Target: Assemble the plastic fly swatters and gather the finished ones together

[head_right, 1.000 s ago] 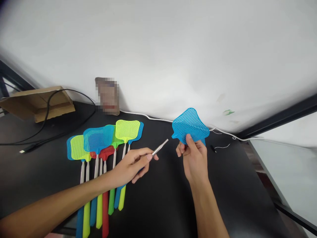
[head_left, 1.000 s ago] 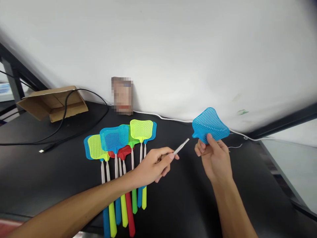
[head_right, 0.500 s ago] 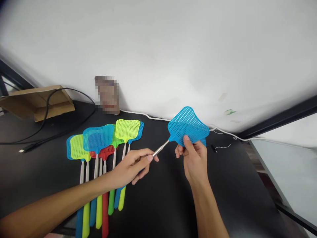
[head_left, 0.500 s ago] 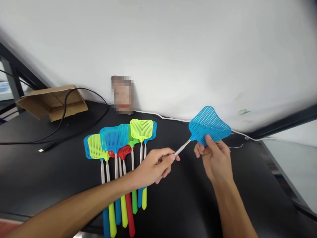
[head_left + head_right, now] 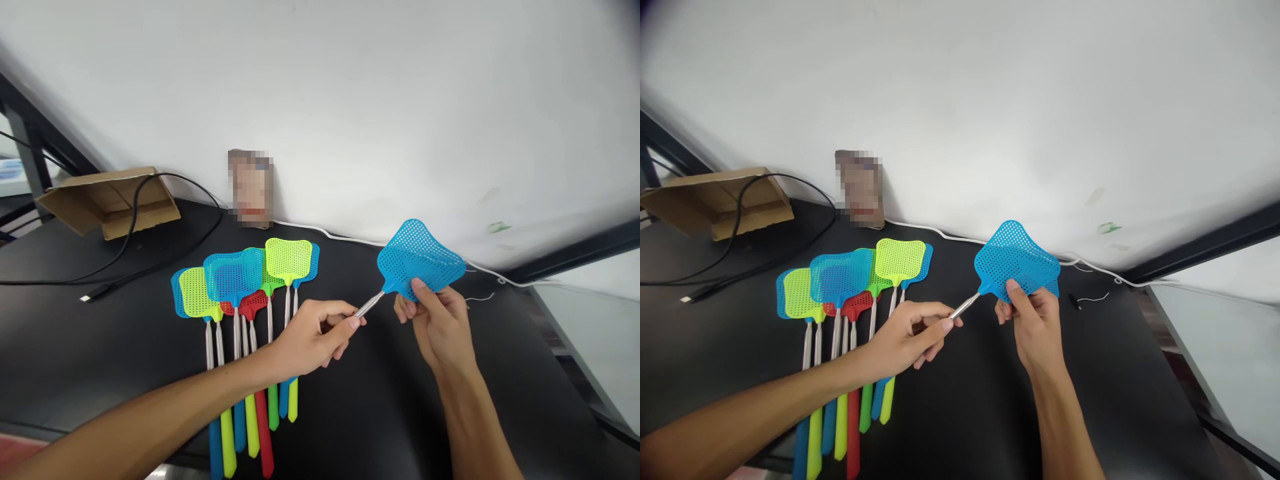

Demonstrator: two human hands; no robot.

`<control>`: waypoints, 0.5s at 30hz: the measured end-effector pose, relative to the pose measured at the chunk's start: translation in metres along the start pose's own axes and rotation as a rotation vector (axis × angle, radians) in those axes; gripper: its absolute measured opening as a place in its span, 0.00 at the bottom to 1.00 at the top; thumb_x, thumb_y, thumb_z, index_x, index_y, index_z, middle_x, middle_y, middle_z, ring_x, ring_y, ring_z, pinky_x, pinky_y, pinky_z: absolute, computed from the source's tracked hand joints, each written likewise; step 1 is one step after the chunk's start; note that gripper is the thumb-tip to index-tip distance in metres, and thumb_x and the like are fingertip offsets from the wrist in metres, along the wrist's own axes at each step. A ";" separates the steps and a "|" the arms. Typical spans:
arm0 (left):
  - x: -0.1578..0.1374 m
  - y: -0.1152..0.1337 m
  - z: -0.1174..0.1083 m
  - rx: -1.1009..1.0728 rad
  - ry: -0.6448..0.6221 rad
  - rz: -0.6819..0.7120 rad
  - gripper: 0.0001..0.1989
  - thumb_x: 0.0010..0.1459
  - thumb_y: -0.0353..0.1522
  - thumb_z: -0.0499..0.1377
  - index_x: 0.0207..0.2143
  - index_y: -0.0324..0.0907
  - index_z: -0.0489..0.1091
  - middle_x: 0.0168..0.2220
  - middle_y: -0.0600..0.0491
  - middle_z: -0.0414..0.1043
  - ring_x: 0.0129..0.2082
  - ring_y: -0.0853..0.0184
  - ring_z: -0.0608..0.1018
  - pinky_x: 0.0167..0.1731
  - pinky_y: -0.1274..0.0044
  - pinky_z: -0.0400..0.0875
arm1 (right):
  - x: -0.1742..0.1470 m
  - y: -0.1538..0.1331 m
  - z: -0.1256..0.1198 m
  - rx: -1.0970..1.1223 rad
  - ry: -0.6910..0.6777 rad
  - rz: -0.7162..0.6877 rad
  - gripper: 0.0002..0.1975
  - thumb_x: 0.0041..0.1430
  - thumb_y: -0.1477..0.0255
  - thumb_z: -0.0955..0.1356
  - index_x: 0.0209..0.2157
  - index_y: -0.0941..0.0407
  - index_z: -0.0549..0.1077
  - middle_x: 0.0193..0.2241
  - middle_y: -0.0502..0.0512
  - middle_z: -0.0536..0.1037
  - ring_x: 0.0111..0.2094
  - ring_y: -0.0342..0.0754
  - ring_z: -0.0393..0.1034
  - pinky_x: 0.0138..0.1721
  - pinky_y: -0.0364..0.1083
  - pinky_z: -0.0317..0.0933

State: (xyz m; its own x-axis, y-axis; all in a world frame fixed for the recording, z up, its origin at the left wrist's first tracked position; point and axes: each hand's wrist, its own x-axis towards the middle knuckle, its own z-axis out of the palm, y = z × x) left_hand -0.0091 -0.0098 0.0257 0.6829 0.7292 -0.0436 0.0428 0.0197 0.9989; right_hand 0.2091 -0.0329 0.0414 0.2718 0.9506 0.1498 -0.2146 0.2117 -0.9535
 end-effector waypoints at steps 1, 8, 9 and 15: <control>0.000 0.000 0.000 0.007 0.014 0.011 0.18 0.70 0.42 0.55 0.43 0.38 0.76 0.19 0.59 0.67 0.13 0.77 0.66 0.16 0.84 0.59 | 0.000 0.001 0.001 -0.004 0.007 -0.002 0.17 0.65 0.69 0.72 0.23 0.56 0.67 0.18 0.45 0.64 0.21 0.41 0.60 0.24 0.45 0.57; -0.001 0.003 0.000 0.089 0.054 0.038 0.21 0.70 0.41 0.54 0.29 0.38 0.74 0.20 0.57 0.67 0.15 0.77 0.68 0.17 0.82 0.59 | -0.003 0.008 0.009 -0.069 0.105 -0.054 0.20 0.62 0.70 0.73 0.21 0.55 0.63 0.17 0.42 0.59 0.19 0.39 0.55 0.21 0.43 0.54; -0.001 0.003 0.000 0.109 0.056 0.043 0.21 0.70 0.41 0.54 0.29 0.38 0.74 0.20 0.57 0.66 0.16 0.76 0.67 0.17 0.82 0.59 | -0.004 0.009 0.010 -0.093 0.131 -0.067 0.21 0.62 0.70 0.73 0.21 0.55 0.62 0.16 0.42 0.58 0.19 0.39 0.54 0.21 0.43 0.53; -0.003 0.000 0.004 0.283 0.092 0.121 0.20 0.71 0.37 0.53 0.24 0.40 0.65 0.19 0.58 0.62 0.18 0.76 0.64 0.19 0.79 0.53 | -0.013 0.020 0.013 -0.318 0.309 -0.061 0.24 0.63 0.66 0.70 0.19 0.52 0.55 0.15 0.41 0.53 0.17 0.38 0.49 0.19 0.43 0.50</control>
State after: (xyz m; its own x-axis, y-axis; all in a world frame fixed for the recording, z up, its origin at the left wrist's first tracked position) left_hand -0.0083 -0.0151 0.0260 0.6274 0.7735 0.0903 0.1752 -0.2532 0.9514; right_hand 0.1889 -0.0381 0.0241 0.5528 0.8161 0.1688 0.0962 0.1387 -0.9857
